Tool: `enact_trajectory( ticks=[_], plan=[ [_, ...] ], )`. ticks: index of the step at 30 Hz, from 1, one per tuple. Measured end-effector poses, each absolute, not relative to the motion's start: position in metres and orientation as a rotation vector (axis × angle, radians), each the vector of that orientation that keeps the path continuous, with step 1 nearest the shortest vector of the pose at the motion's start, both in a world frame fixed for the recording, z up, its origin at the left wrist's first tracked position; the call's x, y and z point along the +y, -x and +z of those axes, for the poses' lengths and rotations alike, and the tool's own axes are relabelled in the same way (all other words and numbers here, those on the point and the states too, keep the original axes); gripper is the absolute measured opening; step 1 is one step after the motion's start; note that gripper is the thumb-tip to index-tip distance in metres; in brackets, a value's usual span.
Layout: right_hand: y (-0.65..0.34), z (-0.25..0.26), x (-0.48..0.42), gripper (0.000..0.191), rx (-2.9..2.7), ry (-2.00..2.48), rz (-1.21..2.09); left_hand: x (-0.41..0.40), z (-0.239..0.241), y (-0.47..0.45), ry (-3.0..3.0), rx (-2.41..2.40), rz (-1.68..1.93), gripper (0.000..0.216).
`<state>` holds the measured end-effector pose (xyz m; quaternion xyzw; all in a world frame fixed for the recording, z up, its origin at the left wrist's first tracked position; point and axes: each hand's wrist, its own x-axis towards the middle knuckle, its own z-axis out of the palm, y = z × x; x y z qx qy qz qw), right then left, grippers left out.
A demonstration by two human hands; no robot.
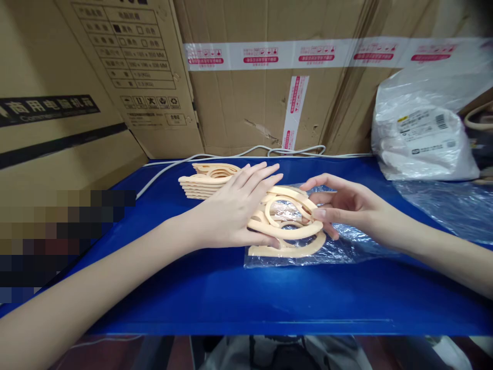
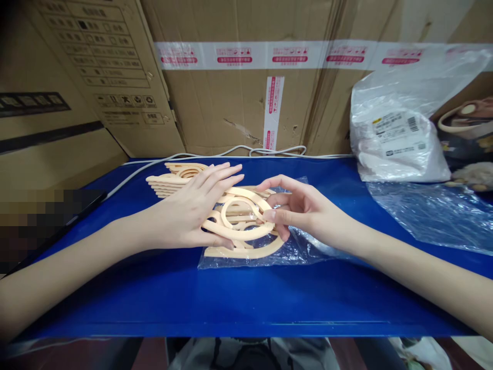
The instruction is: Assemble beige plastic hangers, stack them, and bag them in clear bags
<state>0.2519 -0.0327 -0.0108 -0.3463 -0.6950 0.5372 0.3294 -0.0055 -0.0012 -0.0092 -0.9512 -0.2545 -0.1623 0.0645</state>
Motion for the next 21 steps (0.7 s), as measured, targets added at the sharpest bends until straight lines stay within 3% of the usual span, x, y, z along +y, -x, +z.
enact_trajectory(
  ticks=[8,14,21],
  plan=[
    [-0.256,-0.006,-0.033,0.028,-1.911,0.973,1.179,-0.003,-0.001,0.008,2.878,-0.763,-0.51,0.082],
    [-0.259,-0.008,-0.037,0.031,-2.124,1.011,0.731,-0.008,-0.002,0.004,2.783,-0.744,-0.536,0.077],
    [-0.256,-0.013,-0.038,0.064,-2.457,0.854,0.042,-0.014,-0.008,-0.004,2.688,-0.732,-0.601,0.071]
  ],
)
